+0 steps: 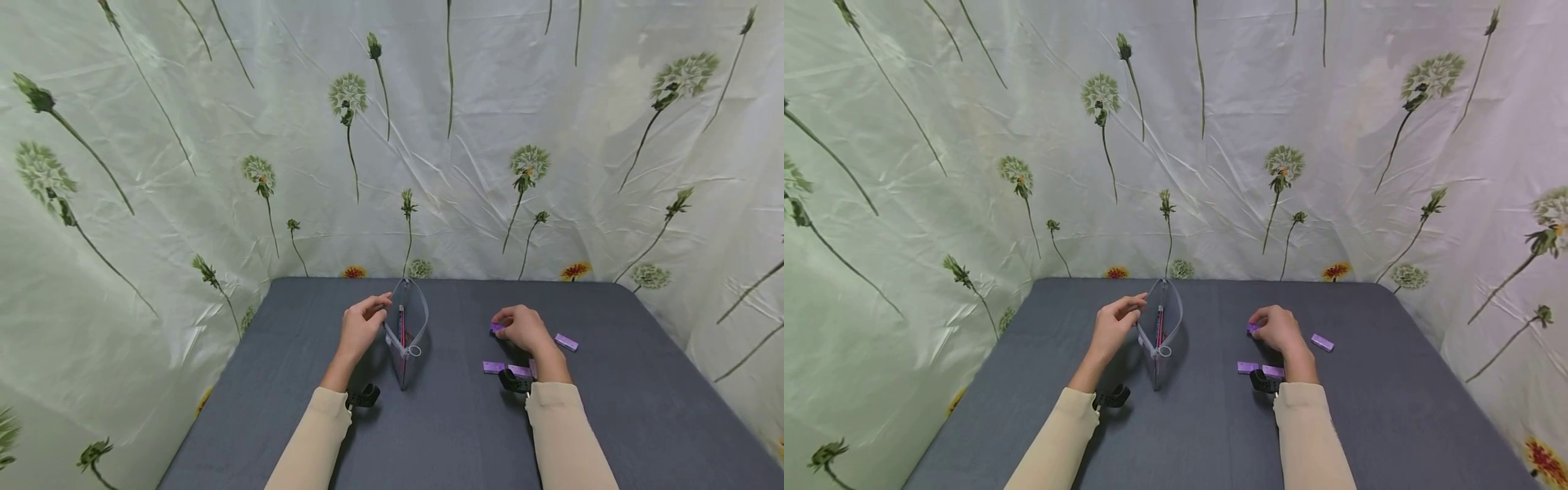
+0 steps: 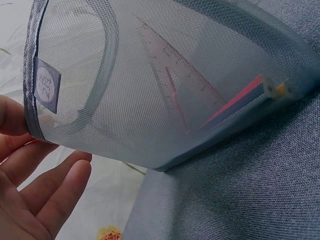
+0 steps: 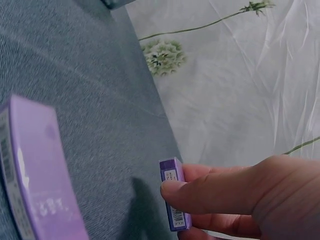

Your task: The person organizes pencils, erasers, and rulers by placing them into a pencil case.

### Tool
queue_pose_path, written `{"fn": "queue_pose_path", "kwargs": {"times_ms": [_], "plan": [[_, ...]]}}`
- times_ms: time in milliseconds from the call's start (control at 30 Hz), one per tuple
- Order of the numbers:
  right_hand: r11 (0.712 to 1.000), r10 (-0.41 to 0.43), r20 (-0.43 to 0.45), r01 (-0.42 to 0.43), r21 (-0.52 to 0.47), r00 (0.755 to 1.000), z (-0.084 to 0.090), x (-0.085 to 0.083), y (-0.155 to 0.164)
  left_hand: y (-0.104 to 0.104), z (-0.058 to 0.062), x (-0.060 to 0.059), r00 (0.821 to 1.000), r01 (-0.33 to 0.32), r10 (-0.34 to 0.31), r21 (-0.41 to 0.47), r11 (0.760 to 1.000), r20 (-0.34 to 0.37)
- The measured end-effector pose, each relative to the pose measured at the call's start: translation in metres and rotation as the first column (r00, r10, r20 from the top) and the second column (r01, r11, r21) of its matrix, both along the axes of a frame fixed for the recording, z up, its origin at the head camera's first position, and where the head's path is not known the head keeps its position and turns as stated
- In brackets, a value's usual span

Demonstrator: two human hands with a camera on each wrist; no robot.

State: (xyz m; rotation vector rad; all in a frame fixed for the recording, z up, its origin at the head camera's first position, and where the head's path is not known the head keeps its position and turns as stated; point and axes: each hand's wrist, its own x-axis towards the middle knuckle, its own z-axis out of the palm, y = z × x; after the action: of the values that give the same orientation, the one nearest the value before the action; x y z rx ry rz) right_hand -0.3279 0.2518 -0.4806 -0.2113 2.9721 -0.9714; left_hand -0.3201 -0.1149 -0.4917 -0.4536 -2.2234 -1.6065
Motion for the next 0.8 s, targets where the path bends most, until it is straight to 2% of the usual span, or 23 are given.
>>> {"fn": "queue_pose_path", "kwargs": {"times_ms": [400,800], "plan": [[0.999,0.028,-0.048,-0.030,-0.026,0.998,0.017,0.001,-0.013,0.001,-0.001,0.000,1.000,0.004,-0.004,-0.004,1.000,0.004],[0.995,0.097,-0.151,-0.101,-0.017,0.984,0.040,0.006,-0.043,0.003,-0.003,-0.001,1.000,0.010,-0.009,-0.021,1.000,0.021]]}}
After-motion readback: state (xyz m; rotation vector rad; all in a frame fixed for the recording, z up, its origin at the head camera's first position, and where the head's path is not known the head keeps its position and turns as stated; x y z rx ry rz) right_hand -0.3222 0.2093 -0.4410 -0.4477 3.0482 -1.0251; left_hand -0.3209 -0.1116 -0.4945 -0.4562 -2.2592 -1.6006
